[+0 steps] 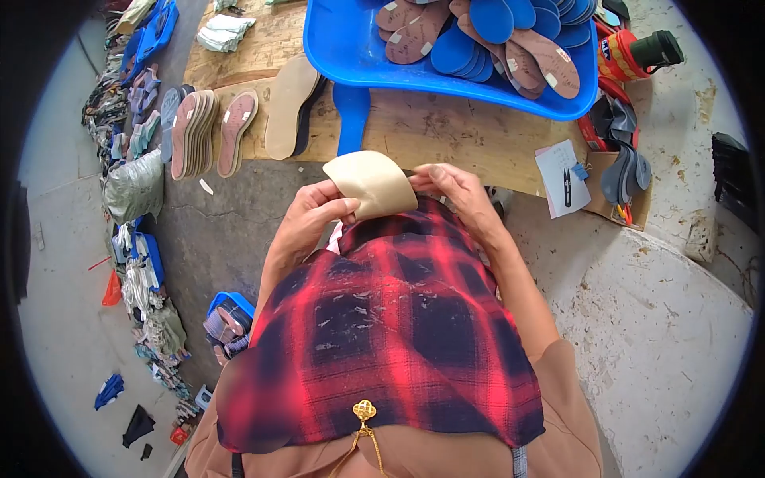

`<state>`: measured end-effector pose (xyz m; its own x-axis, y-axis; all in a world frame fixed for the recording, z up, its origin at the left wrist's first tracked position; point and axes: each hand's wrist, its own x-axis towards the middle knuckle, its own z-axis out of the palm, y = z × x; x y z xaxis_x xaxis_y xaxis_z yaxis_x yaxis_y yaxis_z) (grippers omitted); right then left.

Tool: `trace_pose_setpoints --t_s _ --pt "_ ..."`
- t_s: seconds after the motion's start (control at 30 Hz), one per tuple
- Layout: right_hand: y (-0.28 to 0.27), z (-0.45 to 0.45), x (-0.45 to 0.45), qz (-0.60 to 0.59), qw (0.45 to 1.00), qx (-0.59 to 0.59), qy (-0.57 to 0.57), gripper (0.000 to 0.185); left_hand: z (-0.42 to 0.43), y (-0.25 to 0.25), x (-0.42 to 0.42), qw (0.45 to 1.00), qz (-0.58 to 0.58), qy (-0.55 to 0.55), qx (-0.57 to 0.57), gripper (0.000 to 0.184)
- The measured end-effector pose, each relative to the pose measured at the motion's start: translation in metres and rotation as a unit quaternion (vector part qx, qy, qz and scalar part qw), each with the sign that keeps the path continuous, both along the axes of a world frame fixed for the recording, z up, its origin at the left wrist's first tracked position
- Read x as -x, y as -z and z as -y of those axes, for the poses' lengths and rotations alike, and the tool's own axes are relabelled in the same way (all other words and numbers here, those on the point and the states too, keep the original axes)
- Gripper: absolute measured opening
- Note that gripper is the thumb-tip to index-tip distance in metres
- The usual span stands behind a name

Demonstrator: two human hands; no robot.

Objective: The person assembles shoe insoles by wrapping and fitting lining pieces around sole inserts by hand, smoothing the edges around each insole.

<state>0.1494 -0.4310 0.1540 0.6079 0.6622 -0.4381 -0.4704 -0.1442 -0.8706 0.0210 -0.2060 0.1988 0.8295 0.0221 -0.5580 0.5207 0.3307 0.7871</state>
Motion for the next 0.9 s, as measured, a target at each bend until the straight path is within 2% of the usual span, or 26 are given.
trace_pose_setpoints --t_s 0.03,0.13,0.27,0.47,0.57,0.77,0.9 --pt "-0.012 -0.011 0.001 -0.062 0.996 -0.062 0.0 0.029 0.002 0.0 -0.002 1.0 0.005 -0.002 0.001 0.028" --pt "-0.018 -0.025 0.007 -0.032 0.994 -0.09 -0.053 0.027 0.001 0.003 -0.003 1.0 0.004 -0.012 0.024 0.031" --pt "-0.029 -0.035 0.009 0.027 0.996 -0.05 -0.067 0.023 0.005 -0.007 -0.011 0.999 -0.003 -0.053 0.012 0.034" --pt "-0.027 -0.034 0.01 0.063 0.995 -0.032 -0.074 0.021 0.008 0.0 -0.011 0.999 0.001 -0.051 0.004 0.03" --pt "-0.034 -0.034 0.01 0.002 0.997 -0.043 -0.062 0.021 0.004 0.002 -0.006 1.0 0.006 -0.016 0.002 0.029" --pt "-0.036 -0.033 0.009 -0.041 0.996 -0.053 -0.056 0.021 -0.003 0.003 -0.001 0.999 0.009 0.049 -0.013 0.032" --pt "-0.033 -0.033 0.008 -0.049 0.995 -0.056 -0.066 0.022 -0.004 -0.001 -0.001 0.999 -0.001 0.008 0.031 0.033"
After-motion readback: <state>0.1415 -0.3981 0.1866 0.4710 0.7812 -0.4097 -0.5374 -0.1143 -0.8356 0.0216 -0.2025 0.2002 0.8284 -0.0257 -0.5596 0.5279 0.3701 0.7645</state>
